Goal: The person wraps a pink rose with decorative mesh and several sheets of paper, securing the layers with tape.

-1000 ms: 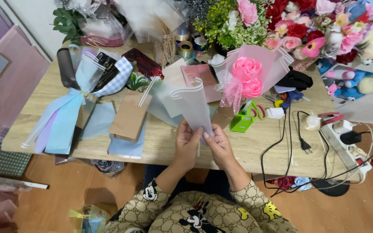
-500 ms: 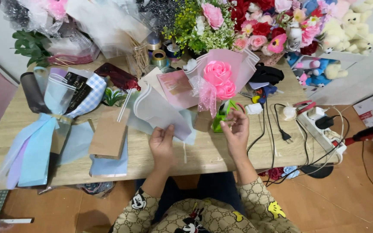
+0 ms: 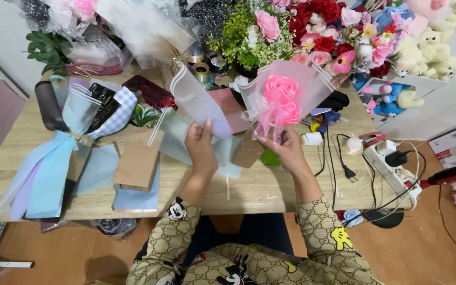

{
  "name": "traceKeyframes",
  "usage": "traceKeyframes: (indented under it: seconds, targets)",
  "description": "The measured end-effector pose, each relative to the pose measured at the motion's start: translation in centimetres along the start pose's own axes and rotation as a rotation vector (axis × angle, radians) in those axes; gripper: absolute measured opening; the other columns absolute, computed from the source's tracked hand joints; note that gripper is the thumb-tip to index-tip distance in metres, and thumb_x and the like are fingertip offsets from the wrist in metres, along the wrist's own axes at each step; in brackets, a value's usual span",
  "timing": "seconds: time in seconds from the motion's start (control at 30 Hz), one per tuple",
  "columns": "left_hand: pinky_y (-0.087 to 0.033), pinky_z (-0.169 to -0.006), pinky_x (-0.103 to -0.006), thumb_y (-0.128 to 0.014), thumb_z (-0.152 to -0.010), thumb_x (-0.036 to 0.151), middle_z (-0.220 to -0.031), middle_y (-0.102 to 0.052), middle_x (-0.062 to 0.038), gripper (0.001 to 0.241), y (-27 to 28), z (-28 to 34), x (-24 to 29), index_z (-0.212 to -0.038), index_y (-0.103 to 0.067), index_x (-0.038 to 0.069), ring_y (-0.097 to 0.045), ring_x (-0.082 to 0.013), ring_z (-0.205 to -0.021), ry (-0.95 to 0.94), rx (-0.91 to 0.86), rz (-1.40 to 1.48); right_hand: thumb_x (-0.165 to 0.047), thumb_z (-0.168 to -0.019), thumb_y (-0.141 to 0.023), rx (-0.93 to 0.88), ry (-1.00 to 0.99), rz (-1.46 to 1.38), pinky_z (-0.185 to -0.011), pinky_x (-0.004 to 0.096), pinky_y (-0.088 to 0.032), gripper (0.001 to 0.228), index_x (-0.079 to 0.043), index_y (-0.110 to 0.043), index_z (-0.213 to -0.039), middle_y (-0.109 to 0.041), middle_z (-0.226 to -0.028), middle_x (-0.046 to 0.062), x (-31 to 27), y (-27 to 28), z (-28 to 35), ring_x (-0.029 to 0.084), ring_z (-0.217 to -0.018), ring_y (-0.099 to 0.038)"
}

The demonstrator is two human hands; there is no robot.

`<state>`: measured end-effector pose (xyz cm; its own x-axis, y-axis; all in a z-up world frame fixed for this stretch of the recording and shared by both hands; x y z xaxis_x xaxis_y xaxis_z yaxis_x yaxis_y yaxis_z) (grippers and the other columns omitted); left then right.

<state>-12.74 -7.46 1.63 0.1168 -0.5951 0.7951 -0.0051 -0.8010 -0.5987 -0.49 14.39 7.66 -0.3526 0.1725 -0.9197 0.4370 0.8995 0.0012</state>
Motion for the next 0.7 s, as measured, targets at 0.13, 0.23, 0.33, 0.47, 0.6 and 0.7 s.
traceKeyframes:
  seconds: [0.13,0.23,0.33,0.47,0.6,0.7]
  targets:
    - [-0.054,-0.092,-0.0321,-0.065,-0.103,0.017,-0.098,-0.070,-0.001,0.017,-5.8,2.9,6.9,-0.115,-0.068,0.005,-0.064,-0.0093,-0.091,0.032,-0.064,0.038,0.003,-0.068,-0.091,-0.041,0.037,-0.031,-0.085,0.032,-0.058,0.049,-0.004,-0.070,-0.111,-0.074,-0.097,0.007,-2.2,-1.0,0.7,0.013,-0.092,-0.069]
    - [-0.056,-0.097,-0.0369,-0.062,-0.103,0.015,-0.107,-0.073,-0.010,0.019,-8.8,4.4,9.0,-0.117,-0.067,0.004,-0.069,-0.0156,-0.100,0.005,-0.182,0.088,0.008,-0.067,-0.090,-0.075,0.071,-0.085,-0.081,0.034,-0.060,0.049,-0.002,-0.070,-0.111,-0.075,-0.096,0.009,-5.0,-2.3,1.2,0.015,-0.089,-0.070]
    - [-0.055,-0.078,-0.0280,-0.064,-0.101,0.009,-0.084,-0.065,0.000,0.011,-10.5,6.4,12.0,-0.090,-0.065,0.009,-0.061,-0.0103,-0.079,0.086,-0.190,0.146,0.011,-0.071,-0.085,-0.112,0.029,-0.104,-0.076,0.033,-0.063,0.048,-0.001,-0.068,-0.114,-0.075,-0.096,0.010,-5.2,-2.3,1.0,0.016,-0.087,-0.072]
    - [-0.052,-0.060,-0.0246,-0.059,-0.095,-0.001,-0.069,-0.059,0.001,0.017,-10.7,6.2,9.8,-0.083,-0.060,0.011,-0.057,-0.0105,-0.062,0.168,-0.235,0.181,0.013,-0.073,-0.082,-0.104,-0.007,-0.150,-0.073,0.036,-0.064,0.049,-0.002,-0.064,-0.116,-0.073,-0.095,0.011,-3.4,-1.4,0.8,0.020,-0.084,-0.074]
    - [-0.048,-0.059,-0.0242,-0.057,-0.087,-0.008,-0.071,-0.055,0.001,0.019,-10.8,6.8,9.5,-0.081,-0.060,0.009,-0.054,-0.0089,-0.066,0.125,-0.224,0.180,0.015,-0.075,-0.079,-0.106,0.002,-0.192,-0.073,0.038,-0.064,0.056,-0.001,-0.057,-0.124,-0.071,-0.102,0.013,-2.5,-1.1,0.9,0.022,-0.088,-0.073]
    - [-0.045,-0.051,-0.0208,-0.056,-0.090,-0.010,-0.070,-0.060,-0.003,0.022,-10.5,5.9,6.8,-0.091,-0.067,0.009,-0.054,-0.0067,-0.059,0.110,-0.282,0.274,0.014,-0.074,-0.078,-0.124,-0.036,-0.143,-0.075,0.039,-0.063,0.050,-0.001,-0.064,-0.119,-0.072,-0.098,0.012,-1.7,-1.5,1.3,0.021,-0.086,-0.072]
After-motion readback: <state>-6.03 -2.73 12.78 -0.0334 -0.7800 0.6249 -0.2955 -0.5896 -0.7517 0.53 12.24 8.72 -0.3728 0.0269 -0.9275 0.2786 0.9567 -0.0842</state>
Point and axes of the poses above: each hand's wrist, its own z-axis away from the middle knuckle, its own y-axis out of the back of the hand, x = y × z, the point moved 6 cm from there along -z, towards the middle knuckle
